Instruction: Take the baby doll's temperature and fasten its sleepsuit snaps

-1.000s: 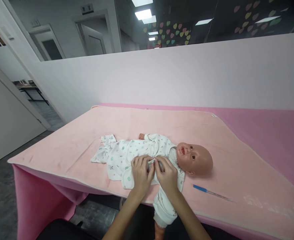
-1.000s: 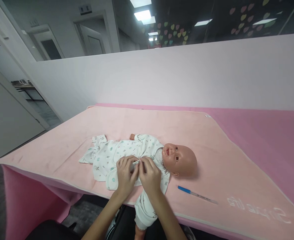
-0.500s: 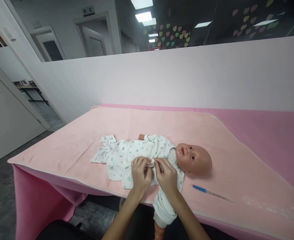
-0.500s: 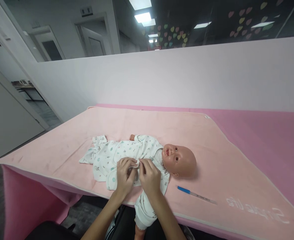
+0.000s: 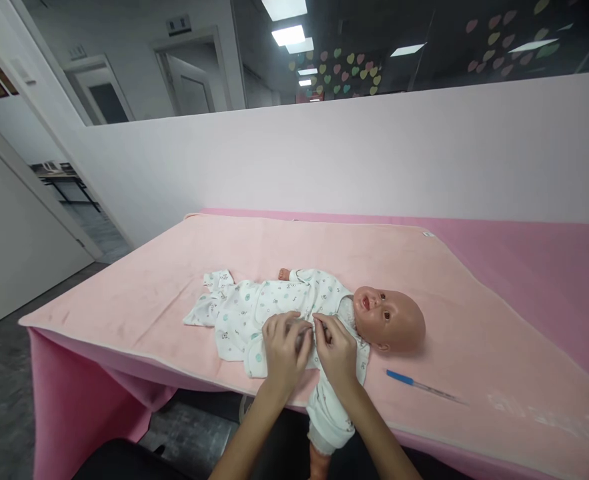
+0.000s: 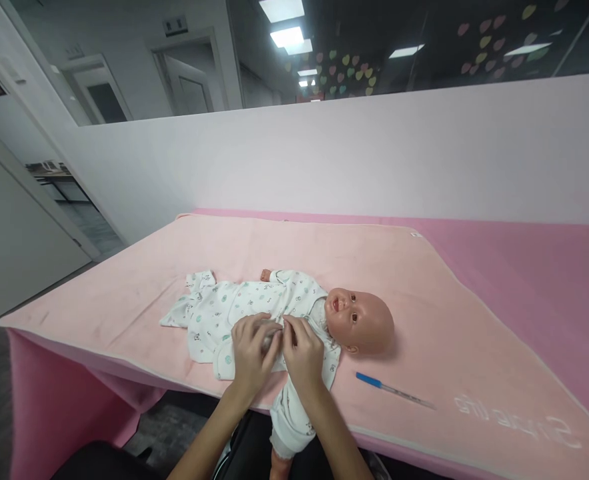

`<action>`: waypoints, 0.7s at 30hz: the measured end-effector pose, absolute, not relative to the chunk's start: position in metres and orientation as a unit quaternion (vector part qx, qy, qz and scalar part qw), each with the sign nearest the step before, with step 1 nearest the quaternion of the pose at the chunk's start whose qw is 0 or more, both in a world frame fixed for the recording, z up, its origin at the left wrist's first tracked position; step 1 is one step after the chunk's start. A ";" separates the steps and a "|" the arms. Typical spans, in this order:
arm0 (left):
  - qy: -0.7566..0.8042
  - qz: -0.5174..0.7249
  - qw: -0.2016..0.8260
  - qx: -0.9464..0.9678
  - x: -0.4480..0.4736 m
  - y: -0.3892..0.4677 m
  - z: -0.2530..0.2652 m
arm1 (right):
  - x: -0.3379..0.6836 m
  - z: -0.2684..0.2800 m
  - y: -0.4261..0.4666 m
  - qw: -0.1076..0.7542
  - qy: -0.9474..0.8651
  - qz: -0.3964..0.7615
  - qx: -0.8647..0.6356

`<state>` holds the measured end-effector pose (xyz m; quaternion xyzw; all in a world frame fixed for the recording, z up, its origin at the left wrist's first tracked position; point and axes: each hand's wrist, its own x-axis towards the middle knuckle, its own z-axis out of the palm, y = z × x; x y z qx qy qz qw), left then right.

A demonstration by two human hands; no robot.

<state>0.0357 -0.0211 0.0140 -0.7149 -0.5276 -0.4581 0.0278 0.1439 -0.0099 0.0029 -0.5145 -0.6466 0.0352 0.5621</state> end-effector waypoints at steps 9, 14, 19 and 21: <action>-0.534 -0.404 -0.012 -0.743 0.008 -0.024 0.019 | 0.146 0.005 -0.011 0.555 -0.652 -0.007 -0.517; -0.557 -0.433 -0.032 -0.708 -0.011 -0.026 0.013 | 0.130 0.013 -0.016 0.508 -0.718 -0.052 -0.473; -0.557 -0.432 -0.052 -0.708 -0.009 -0.028 0.014 | 0.112 0.013 -0.019 0.438 -0.764 -0.013 -0.473; -0.556 -0.434 -0.060 -0.706 -0.008 -0.029 0.015 | 0.112 0.011 -0.018 0.430 -0.769 -0.018 -0.473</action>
